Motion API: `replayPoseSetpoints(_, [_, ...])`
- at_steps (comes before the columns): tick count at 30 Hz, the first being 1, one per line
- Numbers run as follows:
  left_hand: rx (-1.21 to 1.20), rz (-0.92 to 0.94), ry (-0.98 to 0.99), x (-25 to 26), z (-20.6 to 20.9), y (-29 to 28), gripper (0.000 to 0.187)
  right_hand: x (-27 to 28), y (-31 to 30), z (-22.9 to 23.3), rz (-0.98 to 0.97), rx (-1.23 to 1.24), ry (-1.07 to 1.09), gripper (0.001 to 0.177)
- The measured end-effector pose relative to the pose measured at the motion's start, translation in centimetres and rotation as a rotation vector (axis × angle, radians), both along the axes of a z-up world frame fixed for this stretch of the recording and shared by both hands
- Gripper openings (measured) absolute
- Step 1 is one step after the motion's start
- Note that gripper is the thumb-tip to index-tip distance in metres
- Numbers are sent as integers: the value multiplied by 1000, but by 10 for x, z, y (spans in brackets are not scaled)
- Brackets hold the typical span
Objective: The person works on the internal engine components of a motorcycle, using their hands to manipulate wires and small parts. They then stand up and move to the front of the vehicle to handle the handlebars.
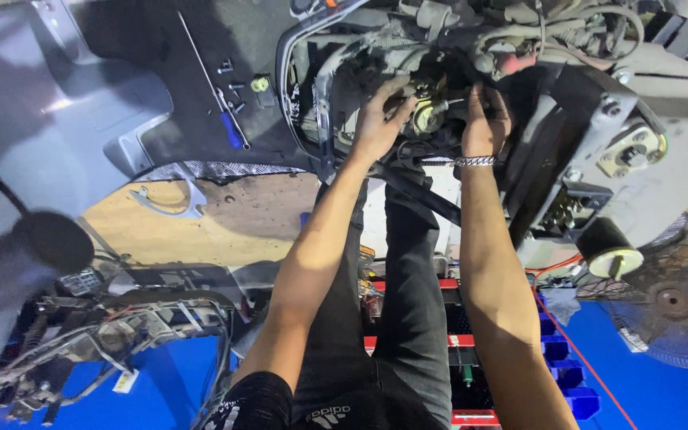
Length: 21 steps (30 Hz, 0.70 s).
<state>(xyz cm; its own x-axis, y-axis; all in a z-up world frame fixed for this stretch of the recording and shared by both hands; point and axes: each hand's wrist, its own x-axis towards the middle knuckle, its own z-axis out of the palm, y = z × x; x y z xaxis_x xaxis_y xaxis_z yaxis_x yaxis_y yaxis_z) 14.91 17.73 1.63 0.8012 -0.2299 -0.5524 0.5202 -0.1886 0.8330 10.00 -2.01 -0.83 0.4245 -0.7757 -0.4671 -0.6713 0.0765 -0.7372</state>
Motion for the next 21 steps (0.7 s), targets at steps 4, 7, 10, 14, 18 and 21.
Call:
replayPoseSetpoints(4, [-27, -197, 289, 59, 7, -5, 49, 17, 1, -3, 153, -34, -73, 23])
replayPoseSetpoints(7, [-54, -223, 551, 75, 3, -2, 54, 23, 5, -2, 167, 4, -117, 29])
replayPoseSetpoints(10, [-48, -202, 322, 67, -24, -2, 36, 33, 9, 6, 254, -54, -8, 33])
replayPoseSetpoints(14, [-144, -82, 389, 65, -32, -4, 22, 41, 10, 15, 389, -135, 9, 37])
replayPoseSetpoints(18, [-163, -147, 207, 68, -28, -10, 18, 43, 22, 6, 544, 144, 39, 38])
replayPoseSetpoints(21, [-126, -103, 154, 72, -44, -13, 22, 69, 27, 30, 852, 127, -62, 42])
